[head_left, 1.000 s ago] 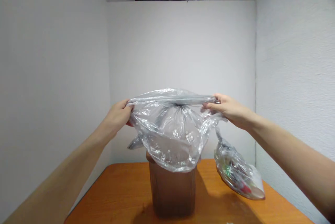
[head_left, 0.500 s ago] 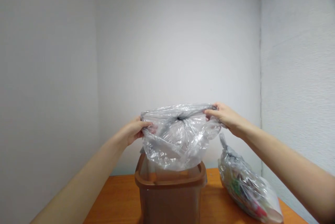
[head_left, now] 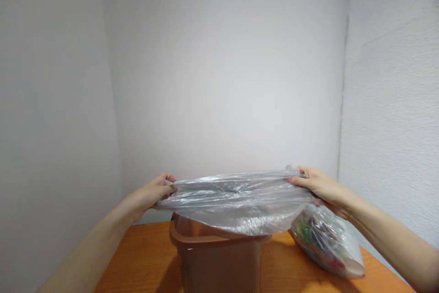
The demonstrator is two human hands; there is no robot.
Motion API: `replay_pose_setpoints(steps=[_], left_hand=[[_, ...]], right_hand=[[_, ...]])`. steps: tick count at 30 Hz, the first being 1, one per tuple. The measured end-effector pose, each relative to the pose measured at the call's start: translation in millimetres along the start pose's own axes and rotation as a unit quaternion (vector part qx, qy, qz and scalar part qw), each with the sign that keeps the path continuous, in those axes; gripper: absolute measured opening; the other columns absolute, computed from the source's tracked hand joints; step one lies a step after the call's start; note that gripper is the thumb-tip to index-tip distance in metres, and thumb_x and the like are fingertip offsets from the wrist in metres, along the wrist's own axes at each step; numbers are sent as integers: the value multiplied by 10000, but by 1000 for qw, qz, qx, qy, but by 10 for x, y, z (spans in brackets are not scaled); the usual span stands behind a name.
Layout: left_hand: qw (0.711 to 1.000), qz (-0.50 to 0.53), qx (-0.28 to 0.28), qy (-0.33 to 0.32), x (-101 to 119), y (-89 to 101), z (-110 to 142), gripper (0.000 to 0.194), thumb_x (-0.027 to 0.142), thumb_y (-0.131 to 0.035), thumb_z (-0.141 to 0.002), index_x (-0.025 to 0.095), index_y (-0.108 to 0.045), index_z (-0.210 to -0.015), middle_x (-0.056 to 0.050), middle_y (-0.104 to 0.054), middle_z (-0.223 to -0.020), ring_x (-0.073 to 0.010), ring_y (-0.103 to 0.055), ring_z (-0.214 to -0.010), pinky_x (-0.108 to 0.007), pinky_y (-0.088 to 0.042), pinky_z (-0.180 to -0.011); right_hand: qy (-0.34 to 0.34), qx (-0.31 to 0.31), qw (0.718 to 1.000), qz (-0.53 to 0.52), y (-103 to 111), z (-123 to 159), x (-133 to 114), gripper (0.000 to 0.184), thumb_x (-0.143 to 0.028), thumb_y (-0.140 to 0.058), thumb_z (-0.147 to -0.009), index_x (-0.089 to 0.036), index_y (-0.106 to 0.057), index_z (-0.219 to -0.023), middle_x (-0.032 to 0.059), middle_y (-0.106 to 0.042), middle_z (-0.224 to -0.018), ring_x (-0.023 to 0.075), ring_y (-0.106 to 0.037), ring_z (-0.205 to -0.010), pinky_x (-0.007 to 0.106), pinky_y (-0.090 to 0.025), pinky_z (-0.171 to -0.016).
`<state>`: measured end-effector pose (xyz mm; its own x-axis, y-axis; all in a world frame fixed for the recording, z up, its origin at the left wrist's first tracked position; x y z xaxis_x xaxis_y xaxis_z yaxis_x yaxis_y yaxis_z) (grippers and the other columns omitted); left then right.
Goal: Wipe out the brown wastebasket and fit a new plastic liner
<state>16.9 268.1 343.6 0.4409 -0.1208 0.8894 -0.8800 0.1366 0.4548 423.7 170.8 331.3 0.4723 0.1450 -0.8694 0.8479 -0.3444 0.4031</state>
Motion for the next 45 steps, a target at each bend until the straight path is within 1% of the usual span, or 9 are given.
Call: replay_pose_setpoints(steps=[6,10,16,21,24,27,32,38,45], left_hand=[[996,-28,40,-70,384,-67,26,394,505,-665,-678,179,-621,-894,15,-622,-723,-173,-545,-681,-231,-339,-557],[993,-48,8,-111,506,-219,125,401,524,-737,-673,156,-664,-817,-2,-635,-710,-177,-551,-663,-243,-345,-556],[967,-42,-89,-234,546,-504,341,371,459,-669,-798,170,-562,-1004,-29,-627,-914,-213,-581,-860,-277,-447,-707],[960,-41,-92,-259,641,-540,524,386,335,-697,-778,213,-423,-1022,5,-539,-914,-183,-529,-864,-254,-455,-712],[963,-32,-98,-248,656,-463,636,506,351,-747,-729,220,-374,-1044,-3,-515,-965,-186,-520,-919,-245,-471,-743],[980,-34,-82,-181,549,-331,739,598,491,-757,-721,217,-373,-1089,-25,-546,-1005,-215,-546,-956,-256,-479,-737],[998,-10,-20,-63,49,-163,908,527,685,-521,-851,229,-444,-1104,-20,-626,-1003,-225,-581,-952,-270,-455,-753],[992,29,86,-83,-563,-255,969,492,714,-466,-863,238,-466,-988,33,-590,-808,-183,-559,-751,-267,-416,-680],[986,-6,100,-133,-739,-428,986,438,661,-445,-903,243,-429,-1036,5,-599,-863,-208,-601,-811,-297,-471,-731]], right_hand=[[15,45,991,-127,177,73,-309,530,-603,-716,-729,-167,-501,-938,19,-527,-732,84,-459,-545,185,-338,-427],[56,20,995,85,354,200,-362,630,-678,-702,-701,-150,-587,-1025,114,-636,-949,227,-607,-830,331,-509,-707],[235,158,925,255,268,423,-698,836,-757,-650,-694,-197,-545,-1306,113,-544,-1325,327,-444,-1284,520,-342,-1098],[165,-74,956,230,-202,107,-863,1045,-660,-785,-620,-124,-437,-1447,169,-527,-1348,294,-536,-1201,380,-461,-990],[107,-215,949,206,-453,-94,-739,681,-522,-789,-655,-120,-659,-1188,124,-659,-1141,247,-632,-999,297,-499,-840],[103,-233,952,171,-513,-169,-610,399,-449,-699,-745,-118,-708,-967,79,-697,-972,208,-645,-899,268,-489,-791],[101,-203,967,114,-404,-117,-348,550,-519,-725,-692,-130,-666,-1077,89,-656,-1114,210,-600,-1015,254,-469,-860],[50,-106,990,84,-521,72,123,525,-632,-504,-804,-121,-572,-900,58,-593,-784,130,-505,-661,235,-386,-591],[-5,-8,999,37,-464,332,449,613,-760,-488,-811,-151,-519,-875,30,-566,-721,115,-492,-612,218,-371,-562]])
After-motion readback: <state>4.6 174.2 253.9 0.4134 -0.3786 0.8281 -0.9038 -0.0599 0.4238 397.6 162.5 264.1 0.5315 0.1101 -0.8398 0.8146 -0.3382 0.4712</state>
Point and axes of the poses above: each hand's wrist, its own z-axis away from the middle knuckle, its own y-axis out of the back of the hand, x = y × z, the point moved 1 cm from there along -z, towards the middle knuckle
